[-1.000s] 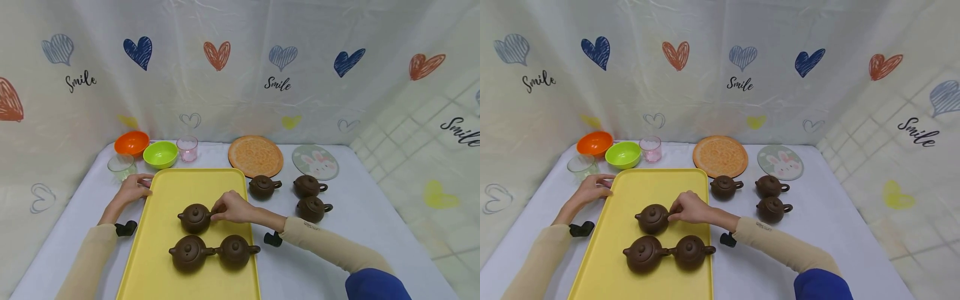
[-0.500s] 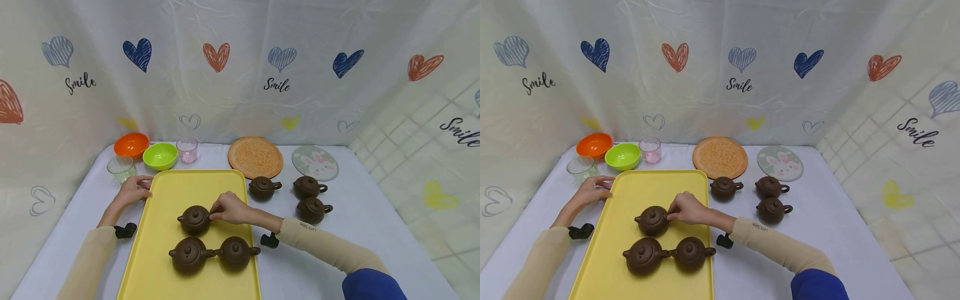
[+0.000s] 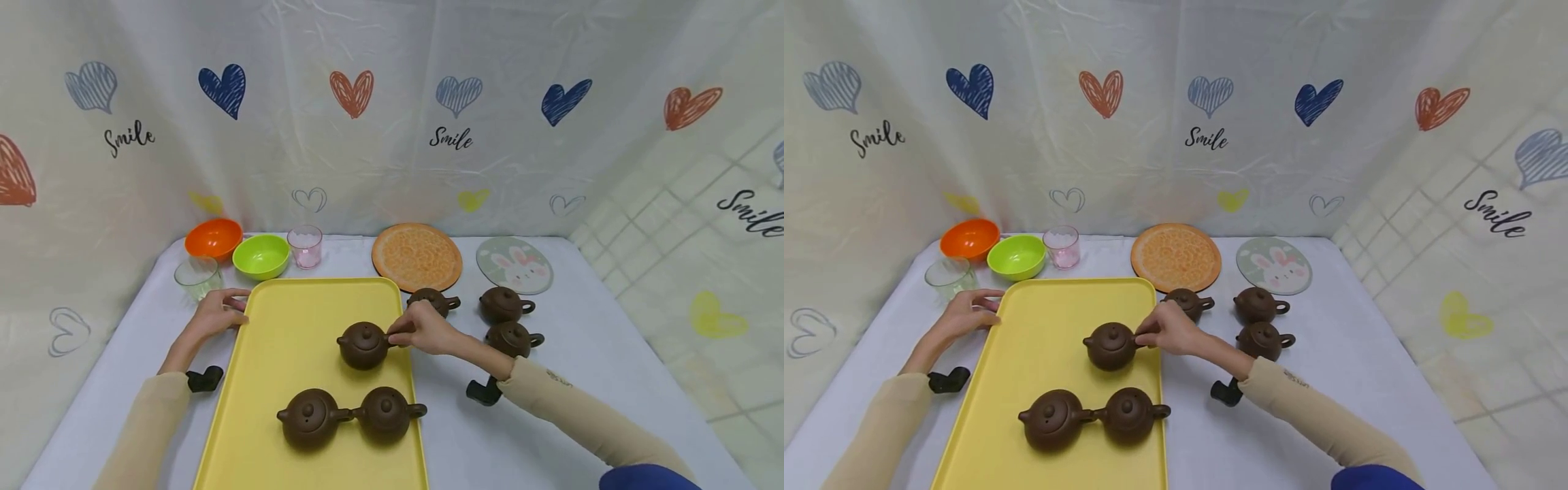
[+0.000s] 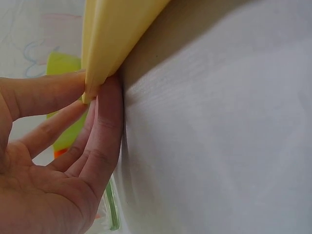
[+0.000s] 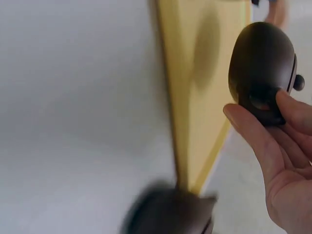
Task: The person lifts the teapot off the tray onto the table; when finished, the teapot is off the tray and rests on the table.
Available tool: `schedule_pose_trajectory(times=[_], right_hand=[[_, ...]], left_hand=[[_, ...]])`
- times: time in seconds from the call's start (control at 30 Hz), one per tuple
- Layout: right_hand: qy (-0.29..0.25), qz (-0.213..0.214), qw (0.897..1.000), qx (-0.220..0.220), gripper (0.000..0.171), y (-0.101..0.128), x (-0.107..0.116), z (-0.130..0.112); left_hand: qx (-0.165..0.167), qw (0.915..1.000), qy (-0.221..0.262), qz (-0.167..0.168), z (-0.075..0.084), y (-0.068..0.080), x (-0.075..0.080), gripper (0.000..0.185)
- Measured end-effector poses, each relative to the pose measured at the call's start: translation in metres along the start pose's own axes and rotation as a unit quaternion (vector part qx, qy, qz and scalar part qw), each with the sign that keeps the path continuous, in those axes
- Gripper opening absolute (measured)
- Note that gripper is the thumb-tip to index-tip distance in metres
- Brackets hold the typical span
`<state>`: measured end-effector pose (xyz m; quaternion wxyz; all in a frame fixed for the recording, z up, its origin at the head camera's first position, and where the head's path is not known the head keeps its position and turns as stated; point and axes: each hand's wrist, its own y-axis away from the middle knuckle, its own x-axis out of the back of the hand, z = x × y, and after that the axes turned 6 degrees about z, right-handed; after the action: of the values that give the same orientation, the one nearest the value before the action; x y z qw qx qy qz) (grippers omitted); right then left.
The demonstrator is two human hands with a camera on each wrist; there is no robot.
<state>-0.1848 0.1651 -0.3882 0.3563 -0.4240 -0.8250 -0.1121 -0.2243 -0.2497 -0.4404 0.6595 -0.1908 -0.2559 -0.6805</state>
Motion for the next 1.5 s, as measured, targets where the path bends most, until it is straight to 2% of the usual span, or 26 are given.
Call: schedule_pose_trajectory(times=[0.27, 0.57, 0.87, 1.33, 1.5], right_hand=[[0.008, 0.027, 0.999, -0.040, 0.014, 0.041, 0.042, 0.028], [0.023, 0.058, 0.996, -0.069, 0.012, 0.073, 0.060, 0.047], [0.044, 0.059, 0.995, -0.066, 0.010, 0.077, 0.059, 0.055], [0.079, 0.040, 0.994, -0.062, 0.009, 0.074, 0.055, 0.051], [0.096, 0.056, 0.992, -0.064, 0.009, 0.073, 0.055, 0.049]], left_hand=[[0.003, 1.0000, -0.002, 0.002, 0.001, 0.000, 0.002, 0.059], [-0.002, 1.0000, 0.004, 0.002, 0.001, 0.000, 0.001, 0.059], [-0.001, 1.0000, 0.007, 0.002, 0.002, -0.001, 0.000, 0.059], [-0.002, 1.0000, -0.003, 0.007, -0.001, -0.001, -0.002, 0.058], [-0.001, 1.0000, -0.001, 0.006, -0.001, -0.001, -0.001, 0.058]])
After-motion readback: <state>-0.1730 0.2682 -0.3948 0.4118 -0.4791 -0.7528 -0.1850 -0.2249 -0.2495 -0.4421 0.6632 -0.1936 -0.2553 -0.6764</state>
